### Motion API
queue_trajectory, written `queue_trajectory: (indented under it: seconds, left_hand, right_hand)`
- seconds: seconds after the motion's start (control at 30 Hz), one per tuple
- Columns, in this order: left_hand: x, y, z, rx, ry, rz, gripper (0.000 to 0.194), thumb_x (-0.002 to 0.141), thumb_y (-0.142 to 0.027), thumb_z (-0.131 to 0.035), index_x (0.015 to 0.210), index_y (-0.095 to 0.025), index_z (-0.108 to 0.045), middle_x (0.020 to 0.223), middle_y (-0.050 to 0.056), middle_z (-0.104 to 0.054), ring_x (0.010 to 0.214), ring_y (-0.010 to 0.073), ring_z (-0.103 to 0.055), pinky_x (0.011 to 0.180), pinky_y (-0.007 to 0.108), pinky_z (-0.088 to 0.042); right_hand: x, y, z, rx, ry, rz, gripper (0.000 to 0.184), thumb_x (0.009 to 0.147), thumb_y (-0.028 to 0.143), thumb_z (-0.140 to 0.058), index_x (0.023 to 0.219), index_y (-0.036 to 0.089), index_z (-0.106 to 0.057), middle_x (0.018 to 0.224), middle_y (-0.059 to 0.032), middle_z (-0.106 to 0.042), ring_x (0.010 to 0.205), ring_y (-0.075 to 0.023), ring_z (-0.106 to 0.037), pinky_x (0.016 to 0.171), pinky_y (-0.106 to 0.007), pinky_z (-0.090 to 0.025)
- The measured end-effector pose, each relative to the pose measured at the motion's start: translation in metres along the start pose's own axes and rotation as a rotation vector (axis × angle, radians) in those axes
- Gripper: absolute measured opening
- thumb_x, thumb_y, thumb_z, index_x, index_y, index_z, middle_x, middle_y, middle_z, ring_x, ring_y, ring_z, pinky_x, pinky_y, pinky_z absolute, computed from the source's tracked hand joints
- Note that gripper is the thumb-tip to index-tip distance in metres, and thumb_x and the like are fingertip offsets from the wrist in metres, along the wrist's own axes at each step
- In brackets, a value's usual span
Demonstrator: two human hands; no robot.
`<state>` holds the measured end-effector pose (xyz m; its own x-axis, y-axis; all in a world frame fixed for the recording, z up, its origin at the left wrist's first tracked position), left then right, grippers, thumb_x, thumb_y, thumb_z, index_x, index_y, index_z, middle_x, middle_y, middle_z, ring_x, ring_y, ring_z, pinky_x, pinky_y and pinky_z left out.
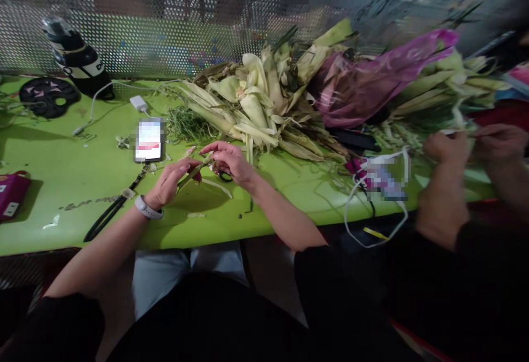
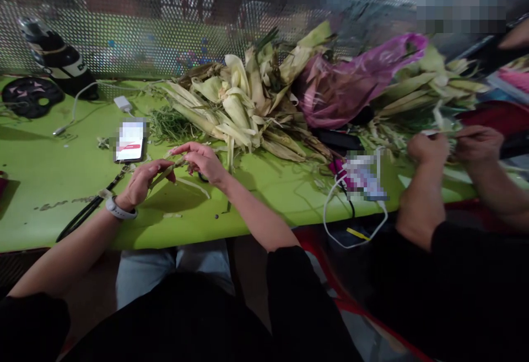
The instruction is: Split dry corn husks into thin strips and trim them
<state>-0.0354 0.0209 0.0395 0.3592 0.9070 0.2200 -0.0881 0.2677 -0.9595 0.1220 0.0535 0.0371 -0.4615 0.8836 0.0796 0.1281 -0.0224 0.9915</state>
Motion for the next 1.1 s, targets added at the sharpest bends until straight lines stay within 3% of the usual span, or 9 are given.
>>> queue_trajectory:
  seconds: [0.17, 0.33, 0.5, 0.63, 0.77, 0.9, 1.0, 1.1]
  left_hand:
    - [0.001, -0.004, 0.0, 0.065, -0.032, 0.028, 0.027, 0.087, -0.037, -0.058, 0.099, -0.018, -0.073, 0.073, 0.004, -0.069, 0.071, 0.018, -0.061, 0.075, 0.03, -0.046]
    - [0.003, -0.004, -0.002, -0.012, -0.063, 0.061, 0.025, 0.089, -0.037, -0.057, 0.092, -0.017, -0.072, 0.069, 0.003, -0.067, 0.067, 0.0163, -0.06, 0.072, 0.029, -0.047]
    - [0.004, 0.003, 0.0, -0.198, -0.076, 0.095, 0.024, 0.088, -0.035, -0.058, 0.089, -0.015, -0.072, 0.069, 0.004, -0.065, 0.066, 0.0162, -0.06, 0.068, 0.029, -0.049]
    - [0.004, 0.008, -0.001, -0.237, -0.069, 0.127, 0.024, 0.088, -0.036, -0.061, 0.089, -0.015, -0.073, 0.069, 0.005, -0.065, 0.065, 0.0158, -0.06, 0.065, 0.028, -0.05]
    - [0.005, 0.012, -0.006, -0.337, -0.057, 0.201, 0.042, 0.091, -0.052, -0.055, 0.095, -0.014, -0.072, 0.069, 0.006, -0.065, 0.064, 0.0161, -0.062, 0.065, 0.029, -0.052]
    - [0.002, 0.016, -0.014, -0.714, -0.093, 0.403, 0.064, 0.09, -0.067, -0.041, 0.115, -0.013, -0.065, 0.072, 0.008, -0.069, 0.064, 0.0178, -0.066, 0.064, 0.03, -0.055]
    - [-0.005, 0.012, -0.025, -0.964, -0.14, 0.591, 0.05, 0.093, -0.054, -0.046, 0.112, -0.011, -0.065, 0.086, 0.012, -0.072, 0.079, 0.018, -0.071, 0.073, 0.027, -0.058]
    - [-0.015, 0.005, -0.036, -1.021, -0.2, 0.679, 0.023, 0.093, -0.027, -0.054, 0.105, -0.012, -0.066, 0.094, 0.011, -0.074, 0.089, 0.0153, -0.072, 0.081, 0.021, -0.058]
  right_hand:
    - [-0.003, 0.01, 0.004, -0.148, 0.065, 0.064, 0.028, 0.082, 0.027, -0.05, 0.101, 0.017, -0.068, 0.07, 0.0005, -0.058, 0.053, -0.0092, -0.039, 0.051, -0.023, -0.039]
    - [-0.01, 0.03, 0.003, -0.551, 0.052, 0.204, 0.034, 0.079, 0.021, -0.059, 0.111, 0.018, -0.07, 0.072, 0.0006, -0.055, 0.056, -0.0099, -0.036, 0.053, -0.025, -0.032]
    - [-0.01, 0.035, -0.002, -0.702, 0.09, 0.283, 0.035, 0.088, 0.038, -0.065, 0.117, 0.019, -0.07, 0.08, -0.0021, -0.061, 0.057, -0.01, -0.039, 0.055, -0.026, -0.032]
    - [-0.002, 0.025, 0.001, -0.687, 0.085, 0.212, 0.035, 0.092, 0.05, -0.058, 0.099, 0.018, -0.071, 0.072, -0.0007, -0.062, 0.055, -0.0096, -0.042, 0.054, -0.025, -0.03]
    - [0.002, 0.024, 0.003, -0.707, 0.045, 0.245, 0.041, 0.092, 0.055, -0.055, 0.085, 0.016, -0.066, 0.069, -0.001, -0.06, 0.058, -0.0109, -0.046, 0.056, -0.025, -0.032]
    - [0.002, 0.028, 0.006, -0.735, -0.048, 0.29, 0.044, 0.092, 0.058, -0.052, 0.082, 0.016, -0.063, 0.072, -0.0019, -0.061, 0.063, -0.0121, -0.049, 0.061, -0.026, -0.036]
    - [0.002, 0.029, 0.006, -0.777, -0.088, 0.343, 0.045, 0.094, 0.058, -0.049, 0.082, 0.016, -0.061, 0.074, -0.0028, -0.062, 0.066, -0.0126, -0.052, 0.064, -0.026, -0.038]
    - [0.002, 0.026, 0.005, -0.83, -0.091, 0.393, 0.045, 0.096, 0.056, -0.046, 0.082, 0.016, -0.061, 0.078, -0.0041, -0.064, 0.071, -0.0136, -0.056, 0.068, -0.027, -0.04]
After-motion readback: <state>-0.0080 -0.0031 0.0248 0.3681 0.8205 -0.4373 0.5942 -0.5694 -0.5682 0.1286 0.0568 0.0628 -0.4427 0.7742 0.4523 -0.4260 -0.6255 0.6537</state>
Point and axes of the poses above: each hand's wrist, its own x-axis towards the middle knuckle, its own z-axis out of the back of the hand, y = z × x, the point moved 6 cm from there along x, towards the middle knuckle
